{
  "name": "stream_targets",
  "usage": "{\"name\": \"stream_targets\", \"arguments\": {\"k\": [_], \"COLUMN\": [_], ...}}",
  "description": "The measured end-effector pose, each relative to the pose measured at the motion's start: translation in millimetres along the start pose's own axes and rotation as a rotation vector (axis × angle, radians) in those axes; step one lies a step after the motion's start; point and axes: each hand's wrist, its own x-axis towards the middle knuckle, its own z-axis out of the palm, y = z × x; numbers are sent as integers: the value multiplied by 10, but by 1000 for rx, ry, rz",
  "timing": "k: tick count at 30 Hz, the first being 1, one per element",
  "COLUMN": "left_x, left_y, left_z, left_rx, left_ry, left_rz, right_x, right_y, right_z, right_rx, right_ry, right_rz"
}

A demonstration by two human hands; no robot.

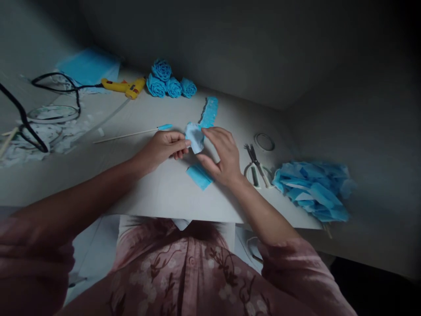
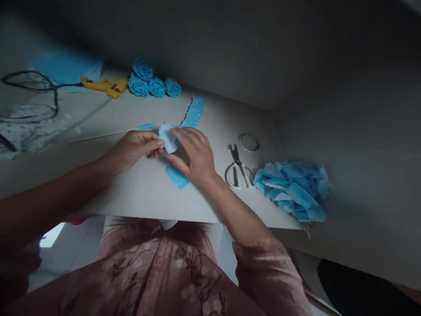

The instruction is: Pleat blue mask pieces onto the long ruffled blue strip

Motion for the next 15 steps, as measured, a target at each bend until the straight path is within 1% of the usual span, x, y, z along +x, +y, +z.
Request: {"name": "stream_targets", "arguments": {"k": [2,5,9,13,15], "left_x": [0,1,21,53,59], "left_y": [-6,-25,-71,-132,-144], "left_z": [-1,-4,-11,-22,-23], "left_rx": [7,29,67,93,102], "left_ry": [-6,-31,-48,-36,-33], "left_rz": [4,5,31,32,28], "right_x": [7,0,-8,15,23], "right_y": [-14,-15,-4,10,25], "right_z": [15,57,79,49,35], "right_rx": [-77,-122,-17,132,169], "right_ry": [-51,-29,66,159,159], "right_rz": [-57,-45,28,186,196]}}
